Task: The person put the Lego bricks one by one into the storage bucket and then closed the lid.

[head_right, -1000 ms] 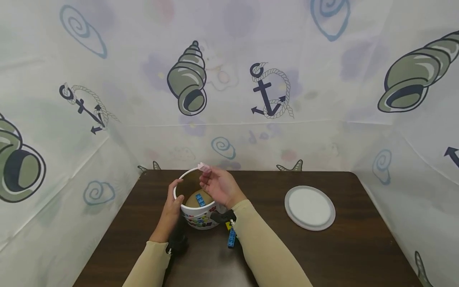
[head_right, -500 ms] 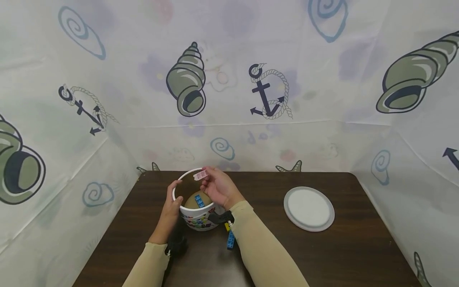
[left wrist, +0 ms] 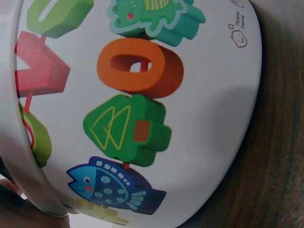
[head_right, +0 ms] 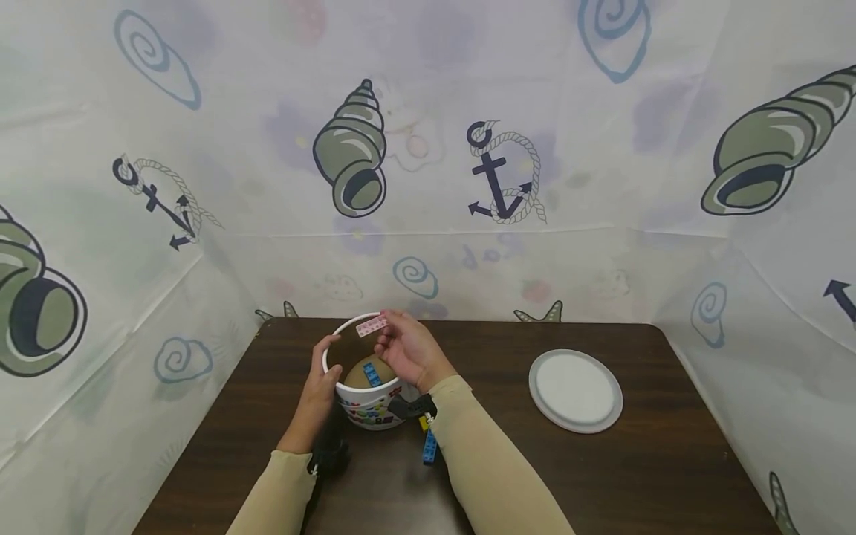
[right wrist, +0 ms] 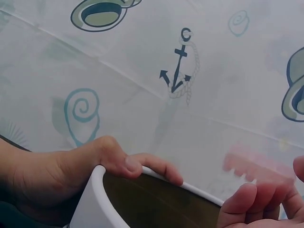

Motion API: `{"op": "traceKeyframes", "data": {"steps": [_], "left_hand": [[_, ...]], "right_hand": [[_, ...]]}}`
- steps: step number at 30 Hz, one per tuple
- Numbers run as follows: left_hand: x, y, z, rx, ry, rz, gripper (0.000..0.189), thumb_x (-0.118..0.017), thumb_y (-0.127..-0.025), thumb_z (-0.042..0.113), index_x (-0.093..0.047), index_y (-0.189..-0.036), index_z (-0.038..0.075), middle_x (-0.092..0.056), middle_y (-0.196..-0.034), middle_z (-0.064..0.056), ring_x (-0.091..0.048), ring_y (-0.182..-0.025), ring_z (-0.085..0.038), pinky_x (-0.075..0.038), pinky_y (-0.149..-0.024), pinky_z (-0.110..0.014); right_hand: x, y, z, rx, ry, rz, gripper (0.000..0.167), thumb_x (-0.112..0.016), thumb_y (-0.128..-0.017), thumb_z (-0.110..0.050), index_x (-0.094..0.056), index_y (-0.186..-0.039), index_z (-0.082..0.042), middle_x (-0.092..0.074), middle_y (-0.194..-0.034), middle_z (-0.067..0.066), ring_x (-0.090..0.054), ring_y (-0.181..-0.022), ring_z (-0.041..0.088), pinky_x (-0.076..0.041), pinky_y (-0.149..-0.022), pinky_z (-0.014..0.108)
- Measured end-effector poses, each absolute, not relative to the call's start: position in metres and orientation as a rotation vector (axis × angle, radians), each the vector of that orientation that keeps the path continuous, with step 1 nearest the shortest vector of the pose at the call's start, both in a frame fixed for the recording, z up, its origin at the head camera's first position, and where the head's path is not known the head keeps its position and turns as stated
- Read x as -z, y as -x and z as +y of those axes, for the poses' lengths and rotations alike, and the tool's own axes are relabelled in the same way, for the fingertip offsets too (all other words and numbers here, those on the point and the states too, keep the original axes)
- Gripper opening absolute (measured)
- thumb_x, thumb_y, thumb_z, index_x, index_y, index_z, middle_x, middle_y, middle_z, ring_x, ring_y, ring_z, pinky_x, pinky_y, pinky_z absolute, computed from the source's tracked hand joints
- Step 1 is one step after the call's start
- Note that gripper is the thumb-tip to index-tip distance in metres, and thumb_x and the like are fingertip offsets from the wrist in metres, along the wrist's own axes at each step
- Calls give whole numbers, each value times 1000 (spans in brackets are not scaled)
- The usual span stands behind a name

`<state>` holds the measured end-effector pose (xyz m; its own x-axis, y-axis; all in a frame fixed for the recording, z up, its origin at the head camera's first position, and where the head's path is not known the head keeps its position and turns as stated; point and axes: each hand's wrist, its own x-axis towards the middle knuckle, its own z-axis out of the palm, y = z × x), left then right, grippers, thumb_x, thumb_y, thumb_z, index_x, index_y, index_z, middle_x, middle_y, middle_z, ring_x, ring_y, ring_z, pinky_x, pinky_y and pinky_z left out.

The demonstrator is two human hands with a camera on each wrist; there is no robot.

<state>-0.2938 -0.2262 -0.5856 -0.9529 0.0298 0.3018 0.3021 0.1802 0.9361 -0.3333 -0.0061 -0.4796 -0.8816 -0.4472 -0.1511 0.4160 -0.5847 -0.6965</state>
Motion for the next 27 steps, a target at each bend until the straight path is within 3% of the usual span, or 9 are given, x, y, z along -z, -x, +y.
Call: {"op": "traceKeyframes", "data": {"steps": [14,23,27], "left_hand": [[585,294,-226,1841,344,-2234,59,-55,-112,29,-32,-165,25,-38,-169,-15,-46,-149,-45,-36,-122,-63],[587,296,-226,1823,334,-2234,58,-56,-112,29,-33,-165,24,-38,-170,-12,-45,-149,-43,-38,-120,-42],[587,296,-227,1824,326,-2236,58,-55,-112,28,-33,-165,24,-38,-169,-12,-45,-149,-43,-39,-119,-43]], "right_hand": [[482,332,-5,2456,85,1048,9,-50,-116,-24,-55,-118,-17,-44,-86,-4,-38,-80,14,-36,-75,28],[483,322,-2,2438,339,1173,14,-44,-117,-15,-55,-122,-8,-34,-76,-5,-32,-65,10,-31,-65,26],[489,316,-2,2406,540,1331,13,-46,-116,-14,-55,-122,-7,-36,-73,-5,-32,-62,10,-31,-64,26]]}}
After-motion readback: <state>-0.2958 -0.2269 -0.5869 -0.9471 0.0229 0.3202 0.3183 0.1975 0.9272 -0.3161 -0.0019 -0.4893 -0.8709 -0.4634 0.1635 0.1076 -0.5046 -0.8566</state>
